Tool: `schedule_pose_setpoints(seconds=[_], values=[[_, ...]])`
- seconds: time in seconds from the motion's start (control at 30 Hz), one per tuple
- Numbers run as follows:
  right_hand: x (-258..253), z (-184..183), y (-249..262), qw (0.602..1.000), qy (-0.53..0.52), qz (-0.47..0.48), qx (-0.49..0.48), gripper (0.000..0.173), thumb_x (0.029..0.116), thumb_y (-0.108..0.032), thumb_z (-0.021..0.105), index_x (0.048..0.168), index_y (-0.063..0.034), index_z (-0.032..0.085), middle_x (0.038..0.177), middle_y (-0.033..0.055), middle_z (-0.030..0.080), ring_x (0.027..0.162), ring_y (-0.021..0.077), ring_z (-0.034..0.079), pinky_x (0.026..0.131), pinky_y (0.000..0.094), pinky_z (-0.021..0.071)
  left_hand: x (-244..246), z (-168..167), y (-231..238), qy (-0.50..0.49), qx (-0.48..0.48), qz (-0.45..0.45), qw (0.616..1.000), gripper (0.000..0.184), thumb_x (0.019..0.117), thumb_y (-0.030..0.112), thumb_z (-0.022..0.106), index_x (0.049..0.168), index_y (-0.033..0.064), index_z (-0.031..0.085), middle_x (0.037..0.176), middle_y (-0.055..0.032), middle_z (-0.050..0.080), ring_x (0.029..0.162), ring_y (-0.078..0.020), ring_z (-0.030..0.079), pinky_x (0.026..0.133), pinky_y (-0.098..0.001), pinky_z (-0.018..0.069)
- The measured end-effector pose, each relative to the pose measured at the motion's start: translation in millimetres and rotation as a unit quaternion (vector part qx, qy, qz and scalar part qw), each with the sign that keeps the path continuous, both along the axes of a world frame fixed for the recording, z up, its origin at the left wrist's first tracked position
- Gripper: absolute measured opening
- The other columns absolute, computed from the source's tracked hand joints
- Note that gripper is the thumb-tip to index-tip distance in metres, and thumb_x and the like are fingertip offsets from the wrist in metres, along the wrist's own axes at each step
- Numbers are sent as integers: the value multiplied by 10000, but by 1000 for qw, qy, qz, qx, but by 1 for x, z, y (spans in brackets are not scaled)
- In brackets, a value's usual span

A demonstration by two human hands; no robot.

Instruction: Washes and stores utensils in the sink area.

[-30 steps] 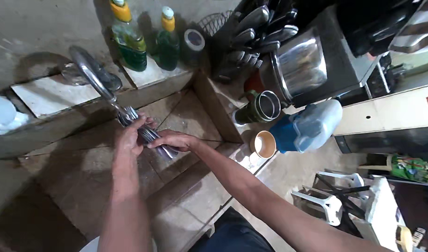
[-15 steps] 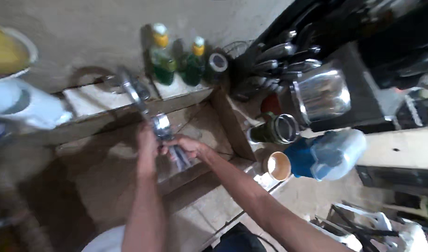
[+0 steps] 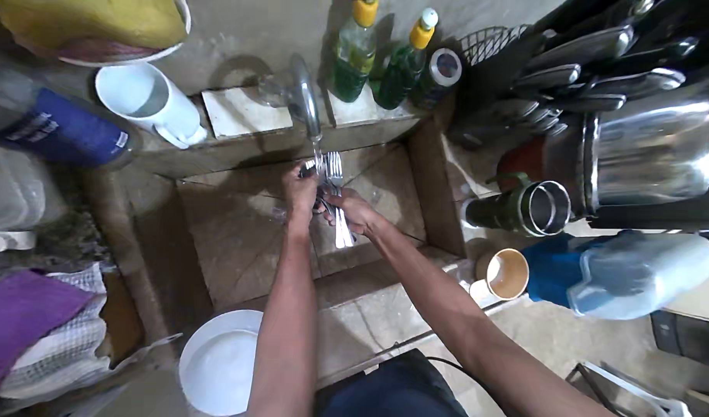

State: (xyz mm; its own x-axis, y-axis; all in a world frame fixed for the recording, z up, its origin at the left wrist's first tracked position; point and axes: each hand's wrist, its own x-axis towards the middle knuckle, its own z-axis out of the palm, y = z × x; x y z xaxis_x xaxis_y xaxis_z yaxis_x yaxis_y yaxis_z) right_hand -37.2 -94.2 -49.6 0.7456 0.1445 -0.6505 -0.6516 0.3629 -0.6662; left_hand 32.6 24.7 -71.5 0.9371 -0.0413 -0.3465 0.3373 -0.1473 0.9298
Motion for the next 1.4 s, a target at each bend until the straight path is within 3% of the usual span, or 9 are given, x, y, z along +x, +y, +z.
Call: schedule_pose_setpoints(seconds=[0.17,0.3,0.5,0.6,0.7,0.87,1.03,1.3,1.4], values=[[-5,3,6,999,27,-4,-17,219,1091,-168,468,1259,-36,512,878,95,662,615,136,611,559,274,543,-7,-2,7,2,-29,-28,999,375,950,93,685,1322,72,648,1303,-120,657,1184,-197,634,1028,-418,524],[-5,4,5,999,33,5,23,221,1097,-185,449,1244,-33,512,872,98,652,623,147,616,569,288,554,-6,6,3,122,-57,-30,990,477,978,136,666,1440,133,549,1285,-140,632,1058,-225,649,872,-432,567],[-6,4,2,998,58,-17,22,273,1108,-224,427,1316,-58,489,941,132,700,667,182,666,593,309,577,-4,7,0,78,-5,2,997,463,883,173,808,1296,37,649,1206,-161,678,1088,-236,660,962,-451,549],[-6,1,4,998,53,-38,22,275,1110,-221,423,1323,-62,493,939,115,681,656,163,645,582,295,563,-5,5,8,82,-42,-34,995,453,978,204,687,1411,117,582,1359,-121,614,1208,-215,607,994,-445,528],[-4,0,6,997,49,-47,23,244,1103,-216,443,1276,-53,499,925,98,661,642,143,622,570,286,553,-7,5,16,52,-37,-76,995,409,1040,148,533,1444,84,549,1358,-139,605,1175,-206,614,967,-423,538],[-6,4,13,998,50,-40,3,224,1092,-161,471,1287,-52,476,917,96,657,637,144,619,561,281,549,-7,1,13,23,25,-36,999,343,956,113,663,1294,59,671,1215,-149,690,1102,-215,664,967,-434,544],[-9,-5,13,997,42,-60,-4,219,1090,-162,469,1268,-35,487,895,98,656,640,148,620,567,289,550,-12,2,22,57,-34,-85,994,454,972,65,591,1424,84,565,1353,-132,615,1151,-200,627,935,-406,553],[-12,-7,17,997,24,-72,-19,234,1091,-188,497,1247,-14,513,848,99,661,613,137,626,560,268,559,-12,-6,13,22,35,-47,998,387,875,14,714,1259,44,677,1188,-142,701,1069,-204,678,950,-421,559],[-9,-4,14,997,32,-76,-14,222,1094,-169,479,1261,-24,501,879,97,651,629,140,622,565,272,558,-15,-4,16,49,1,-57,997,389,936,70,693,1321,42,643,1244,-143,675,1116,-203,659,973,-418,551]])
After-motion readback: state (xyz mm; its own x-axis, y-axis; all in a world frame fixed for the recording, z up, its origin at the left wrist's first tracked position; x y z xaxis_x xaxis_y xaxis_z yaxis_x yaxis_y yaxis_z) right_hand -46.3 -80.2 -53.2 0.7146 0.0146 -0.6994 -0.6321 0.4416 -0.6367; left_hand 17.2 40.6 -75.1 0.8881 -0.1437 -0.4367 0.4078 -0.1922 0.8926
